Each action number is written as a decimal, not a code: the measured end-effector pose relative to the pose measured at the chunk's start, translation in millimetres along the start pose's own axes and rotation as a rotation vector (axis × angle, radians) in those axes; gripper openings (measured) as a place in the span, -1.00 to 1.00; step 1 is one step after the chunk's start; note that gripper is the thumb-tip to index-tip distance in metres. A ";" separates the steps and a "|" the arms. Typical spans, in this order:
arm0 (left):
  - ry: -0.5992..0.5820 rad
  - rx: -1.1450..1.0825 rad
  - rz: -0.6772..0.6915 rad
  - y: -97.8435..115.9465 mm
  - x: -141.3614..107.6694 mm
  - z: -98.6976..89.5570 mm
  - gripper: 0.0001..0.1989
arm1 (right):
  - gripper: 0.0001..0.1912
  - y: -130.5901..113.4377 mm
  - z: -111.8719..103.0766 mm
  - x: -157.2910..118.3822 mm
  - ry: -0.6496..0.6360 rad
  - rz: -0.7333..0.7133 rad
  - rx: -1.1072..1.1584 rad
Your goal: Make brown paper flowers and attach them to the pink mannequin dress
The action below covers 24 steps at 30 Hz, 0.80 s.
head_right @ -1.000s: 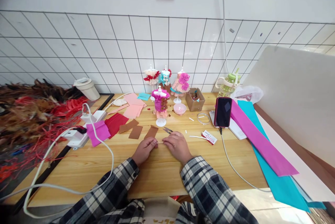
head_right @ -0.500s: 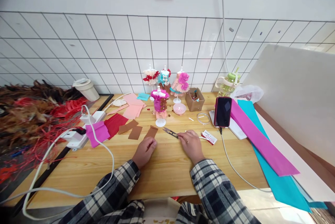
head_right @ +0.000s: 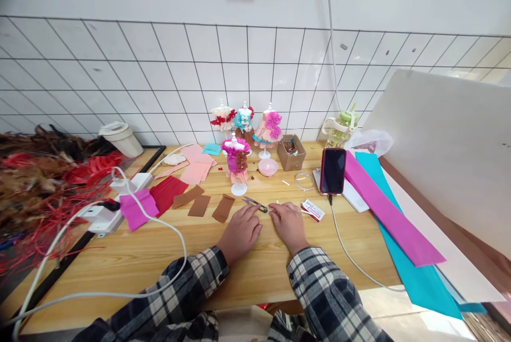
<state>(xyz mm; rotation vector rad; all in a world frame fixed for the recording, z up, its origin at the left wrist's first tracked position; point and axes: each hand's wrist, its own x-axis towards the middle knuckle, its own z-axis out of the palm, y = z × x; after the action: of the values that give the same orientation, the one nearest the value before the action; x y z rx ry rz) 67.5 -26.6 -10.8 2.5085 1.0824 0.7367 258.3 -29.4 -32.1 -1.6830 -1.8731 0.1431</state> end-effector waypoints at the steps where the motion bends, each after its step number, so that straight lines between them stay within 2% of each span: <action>1: -0.015 0.051 -0.002 -0.4 0.8 2.8 -0.80 | -0.77 0.7 0.4 0.2 -0.004 0.009 0.005; 4: -0.055 0.124 0.024 -2.0 0.8 7.1 -0.80 | -0.78 3.1 1.2 0.3 0.007 0.017 0.023; 8: -0.047 0.127 0.036 -4.3 -0.1 6.7 -0.79 | -0.80 5.0 1.8 0.3 0.011 0.021 0.042; 14: -0.104 0.119 0.148 -4.4 1.3 7.0 -0.78 | -0.79 6.5 1.6 -0.5 0.000 0.057 0.048; 24: -0.105 0.134 0.099 -6.2 1.3 9.7 -0.77 | -0.81 6.6 -3.5 -5.5 -0.012 0.047 -0.043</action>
<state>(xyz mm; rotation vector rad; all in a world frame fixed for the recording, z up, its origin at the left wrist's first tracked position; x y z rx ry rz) 70.1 -22.2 -21.2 2.6970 1.0077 0.5676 265.8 -34.4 -34.3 -1.7602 -1.8586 0.1333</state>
